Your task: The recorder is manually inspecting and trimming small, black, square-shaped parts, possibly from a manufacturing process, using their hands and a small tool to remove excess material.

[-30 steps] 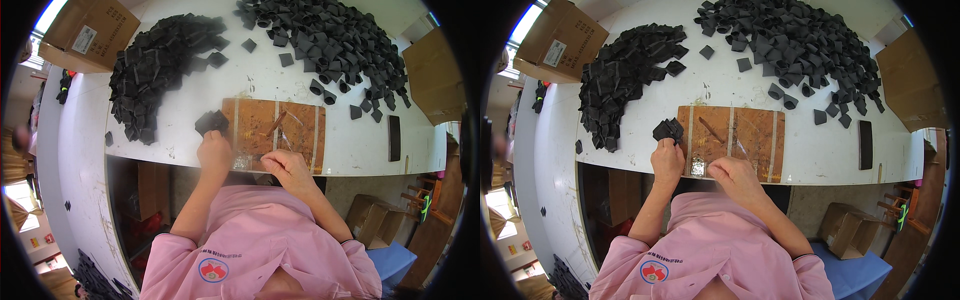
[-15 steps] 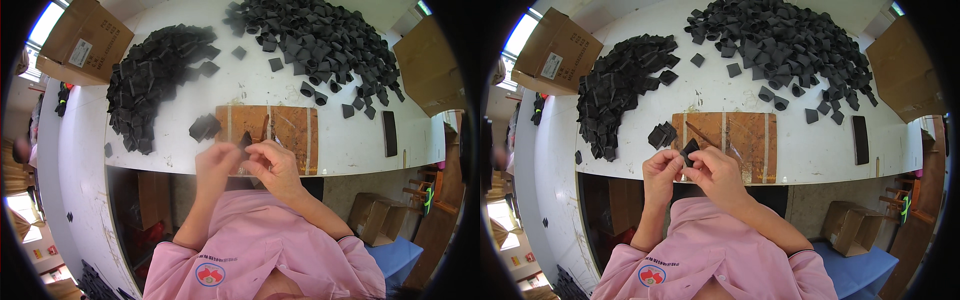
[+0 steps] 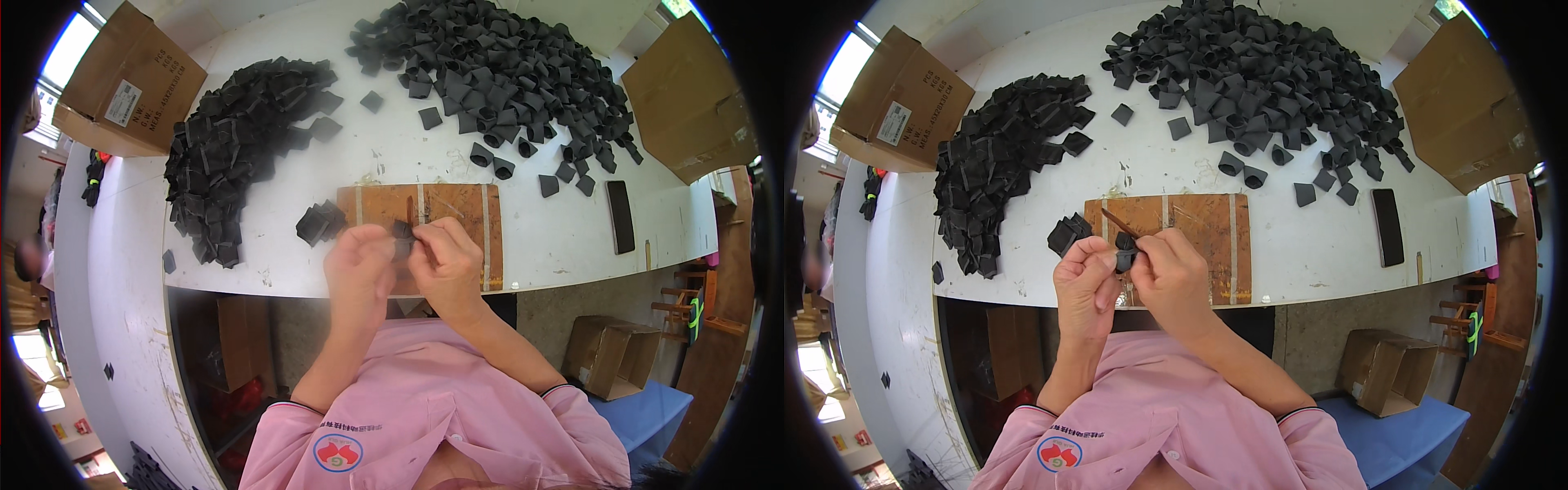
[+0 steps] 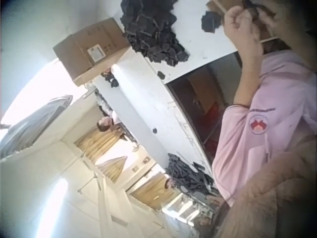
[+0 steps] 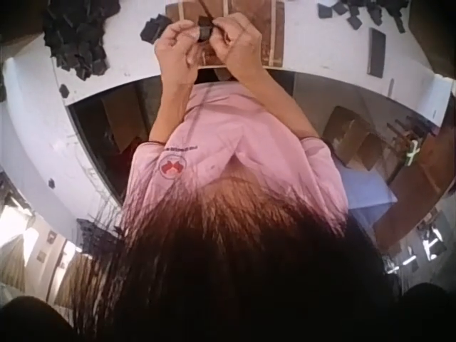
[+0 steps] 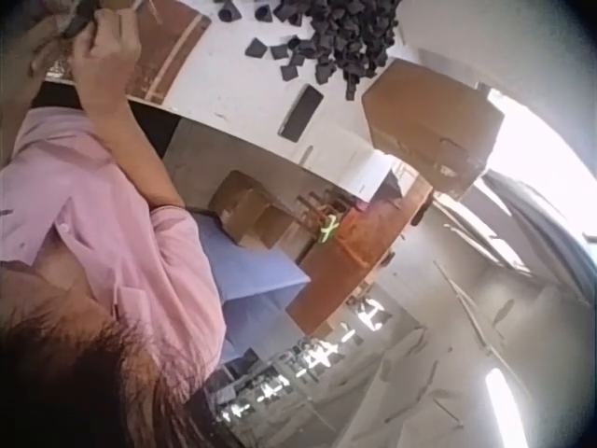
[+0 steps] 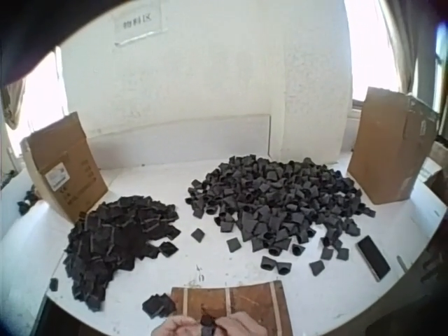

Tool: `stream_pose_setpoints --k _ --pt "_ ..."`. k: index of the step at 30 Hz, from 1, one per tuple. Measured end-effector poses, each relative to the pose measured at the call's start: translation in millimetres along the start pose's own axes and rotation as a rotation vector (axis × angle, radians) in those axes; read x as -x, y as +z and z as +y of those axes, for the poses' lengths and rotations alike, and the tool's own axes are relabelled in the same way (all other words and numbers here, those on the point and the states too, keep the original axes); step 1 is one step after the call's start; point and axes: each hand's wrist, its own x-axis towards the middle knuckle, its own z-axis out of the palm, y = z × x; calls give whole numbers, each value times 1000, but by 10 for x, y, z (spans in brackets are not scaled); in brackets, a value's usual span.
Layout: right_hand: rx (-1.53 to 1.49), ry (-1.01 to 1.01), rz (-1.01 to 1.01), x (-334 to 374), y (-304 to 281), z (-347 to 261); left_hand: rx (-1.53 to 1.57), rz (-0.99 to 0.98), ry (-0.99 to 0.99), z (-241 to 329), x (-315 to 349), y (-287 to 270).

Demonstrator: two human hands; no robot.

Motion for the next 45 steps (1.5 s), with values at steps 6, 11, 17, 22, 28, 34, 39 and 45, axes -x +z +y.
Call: stream_pose_setpoints --k 6,11,17,22,28,34,39,45 --pt "-1222 770 -360 -55 -184 111 -191 -186 108 48 35 -34" --pt "-1486 830 -564 -89 -214 31 -666 27 817 -151 17 30" --pt "-937 477 -492 -512 -470 -306 634 -477 -239 475 -62 114" --pt "-1025 615 -609 -734 -295 -10 776 -530 -345 420 -305 100" --pt "-951 493 -558 -601 -221 48 543 -459 -268 315 -306 73" --pt "-844 441 -568 -613 -274 4 247 -316 -61 366 -268 175" --pt "-954 516 -543 -588 -236 60 -21 -249 136 307 -273 181" --pt "-451 46 -133 -519 -280 -69 -547 -337 879 363 -303 230"
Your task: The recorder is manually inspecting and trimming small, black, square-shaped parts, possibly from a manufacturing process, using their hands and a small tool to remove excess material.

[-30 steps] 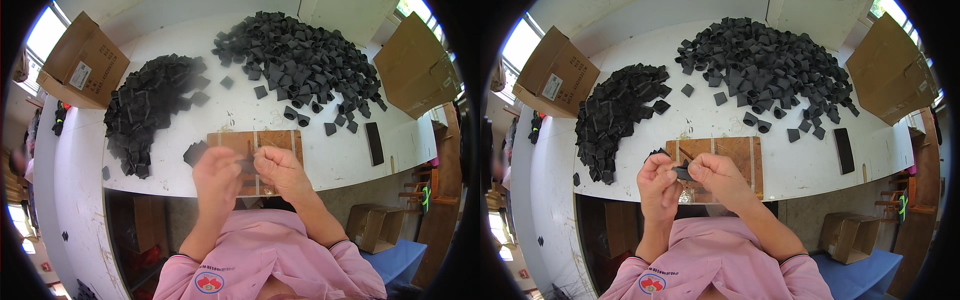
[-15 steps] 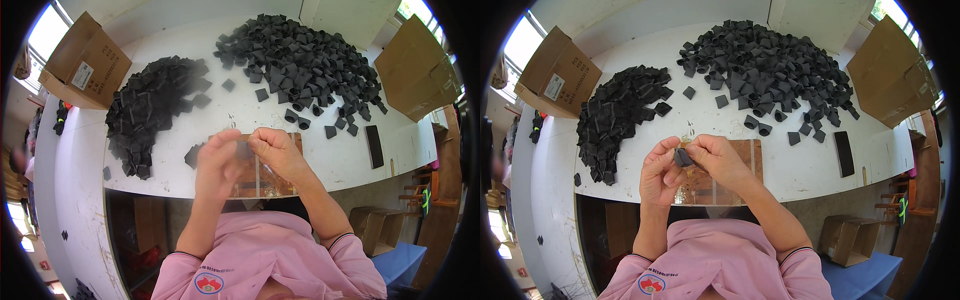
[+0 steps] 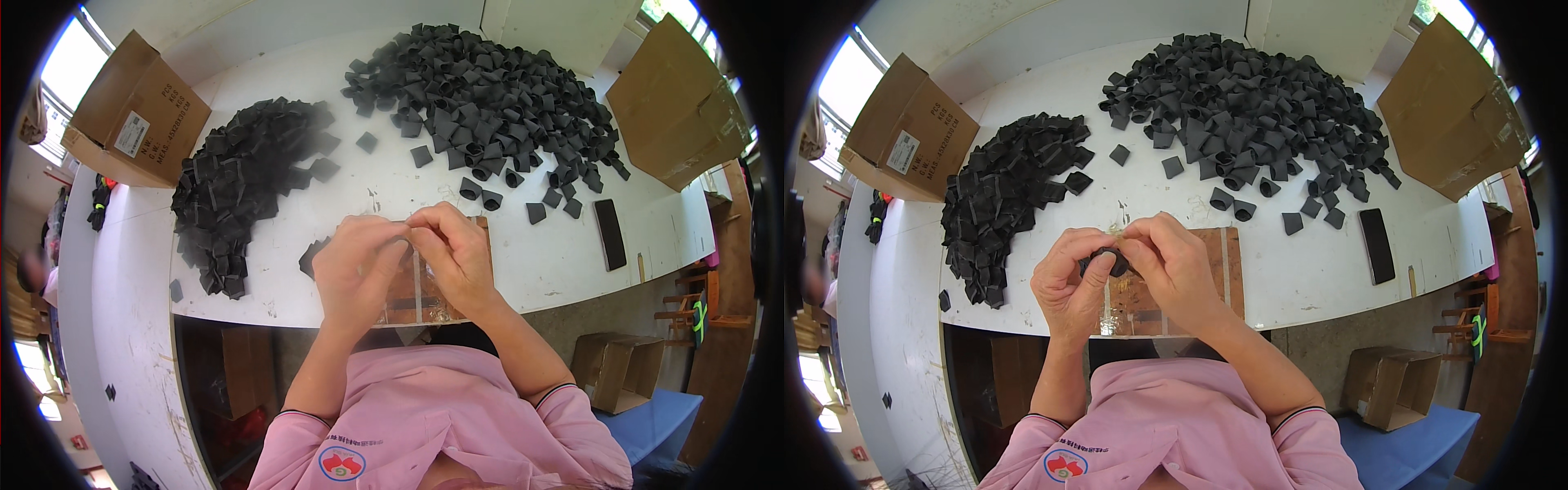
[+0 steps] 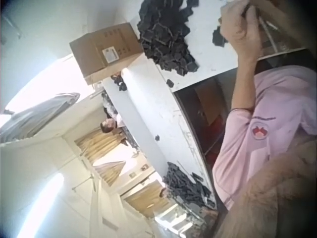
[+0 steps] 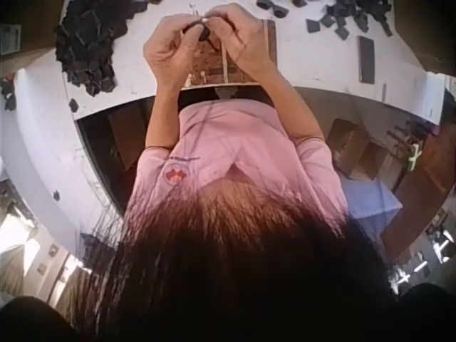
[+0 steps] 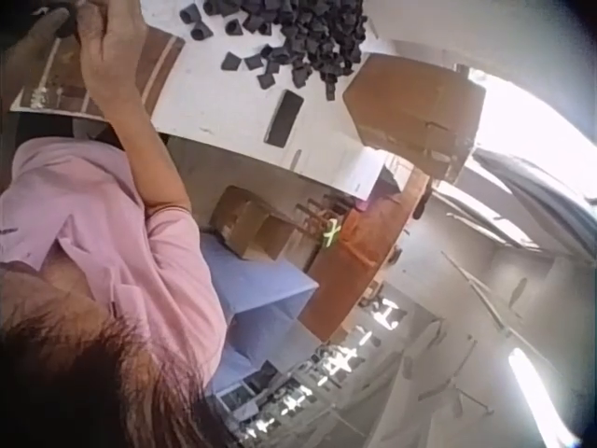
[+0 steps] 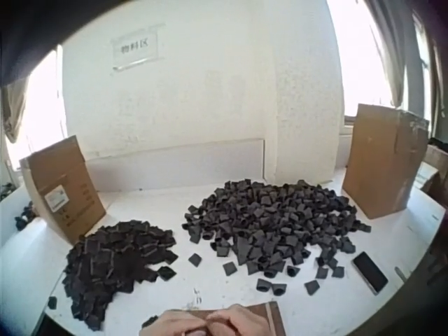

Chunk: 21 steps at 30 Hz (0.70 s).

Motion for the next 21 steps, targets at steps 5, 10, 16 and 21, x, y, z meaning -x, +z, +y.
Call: stream_pose_setpoints --k 5,10,16,21 --pt "477 -472 -4 -33 2 -198 702 215 -360 77 52 -30" --pt "645 -568 30 -95 24 -184 1002 339 -576 98 63 11" --pt "565 -573 23 -17 -1 14 836 256 -496 45 195 13" --pt "473 -417 -58 -19 -66 -71 582 127 -382 36 78 -27"
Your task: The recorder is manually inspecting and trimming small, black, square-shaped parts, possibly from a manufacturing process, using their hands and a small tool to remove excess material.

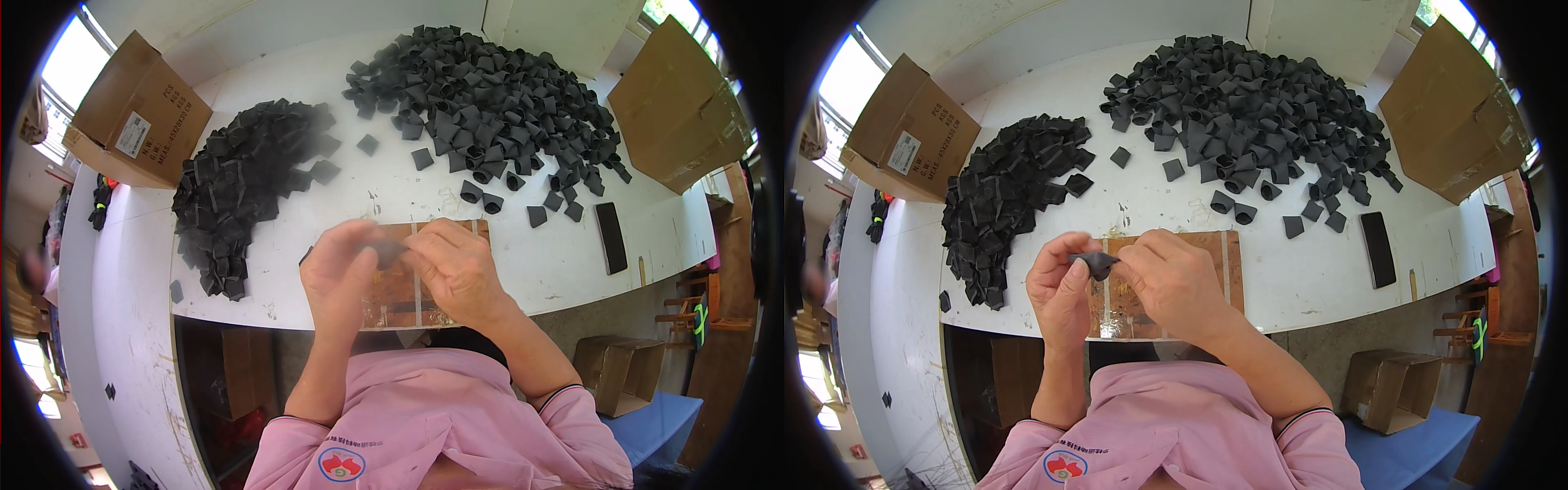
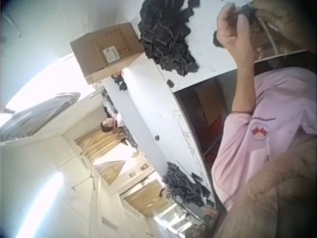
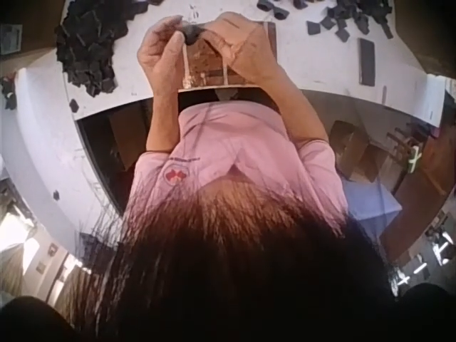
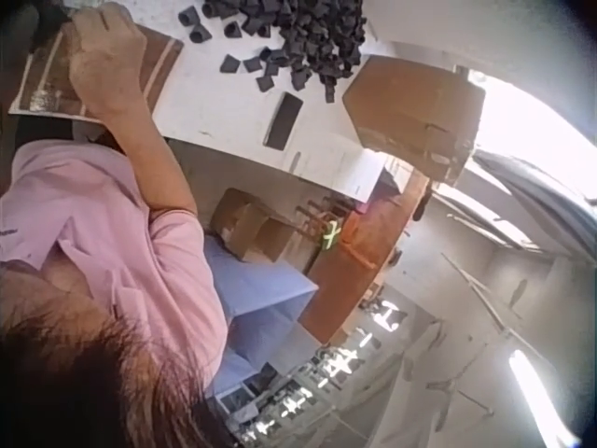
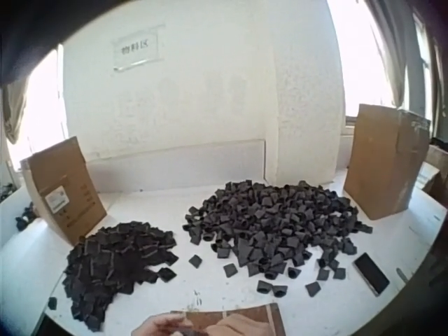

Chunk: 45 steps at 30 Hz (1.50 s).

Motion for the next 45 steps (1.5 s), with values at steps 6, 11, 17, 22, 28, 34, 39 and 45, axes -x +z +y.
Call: stream_pose_setpoints --k 6,11,17,22,28,34,39,45 --pt "50 47 -38 -74 -7 -93 -387 -133 87 60 -96 -92" --pt "106 -31 17 -31 94 -73 -425 -124 157 -43 -41 -122" --pt "-440 397 -2 -48 -136 -168 -297 85 151 -110 149 -22" --pt "-1291 1014 123 295 -102 -281 -286 20 73 -130 491 147" --pt "-1315 1206 82 541 34 -208 -349 77 21 -279 554 187" --pt "-223 541 77 600 -103 -115 -521 81 -123 -308 551 100" --pt "-303 425 30 600 -86 -175 -351 20 -249 -262 567 134" --pt "-515 530 -117 624 -137 -129 -163 -35 -356 -236 563 85"
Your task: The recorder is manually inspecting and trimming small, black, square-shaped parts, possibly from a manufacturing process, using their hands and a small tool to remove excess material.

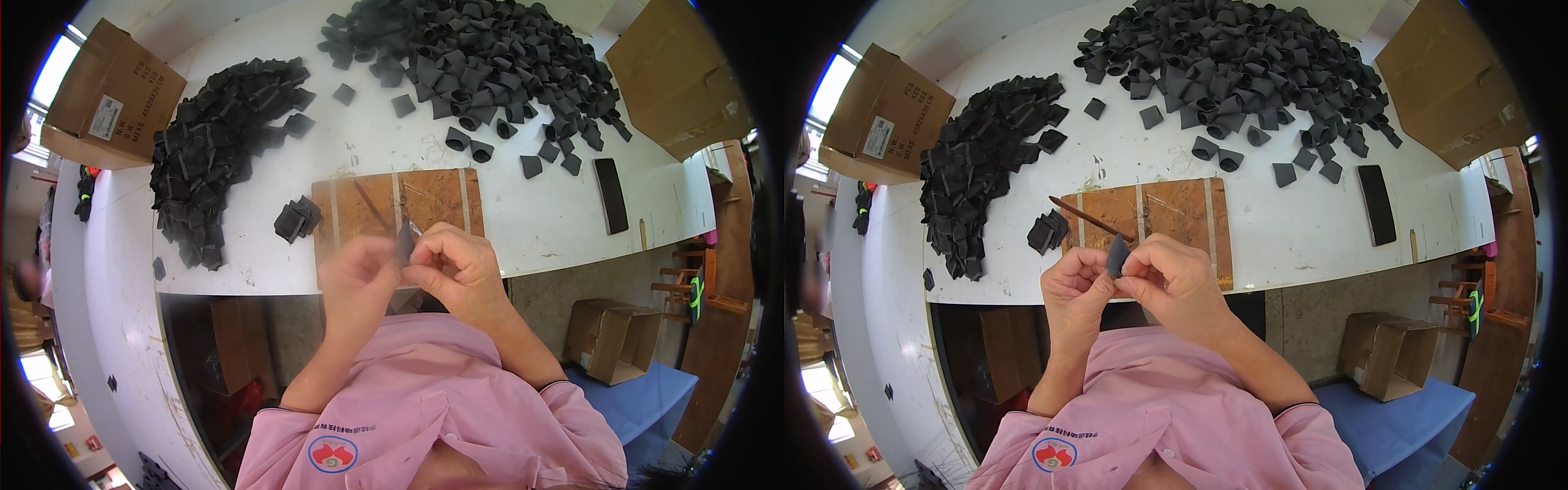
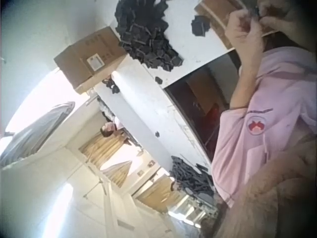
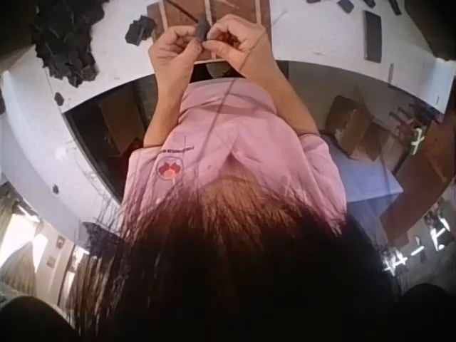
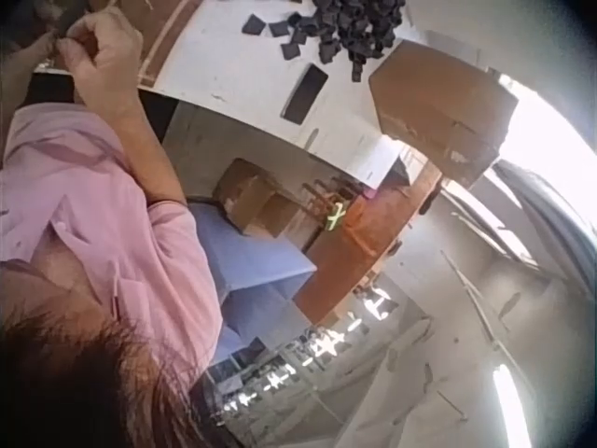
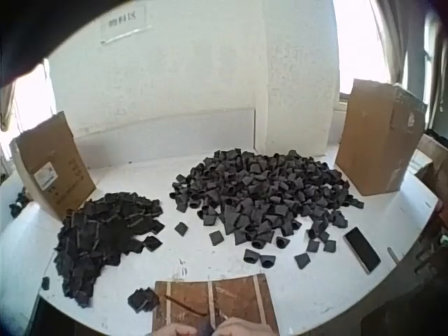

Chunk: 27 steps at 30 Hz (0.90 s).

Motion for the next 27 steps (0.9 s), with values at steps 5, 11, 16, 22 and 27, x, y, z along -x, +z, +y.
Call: stream_pose_setpoints --k 5,11,16,22,27 --pt "642 -462 291 -4 136 147 -371 171 159 -95 63 95" --pt "649 -471 365 -144 31 126 -389 315 246 -232 -4 -102" --pt "594 17 677 -846 -1045 351 -842 655 266 -476 -431 -1005" --pt "147 181 367 -319 -495 180 -1193 500 93 -776 -594 -1598" --pt "-19 365 -9 62 135 301 -839 604 130 -696 -560 -1576"
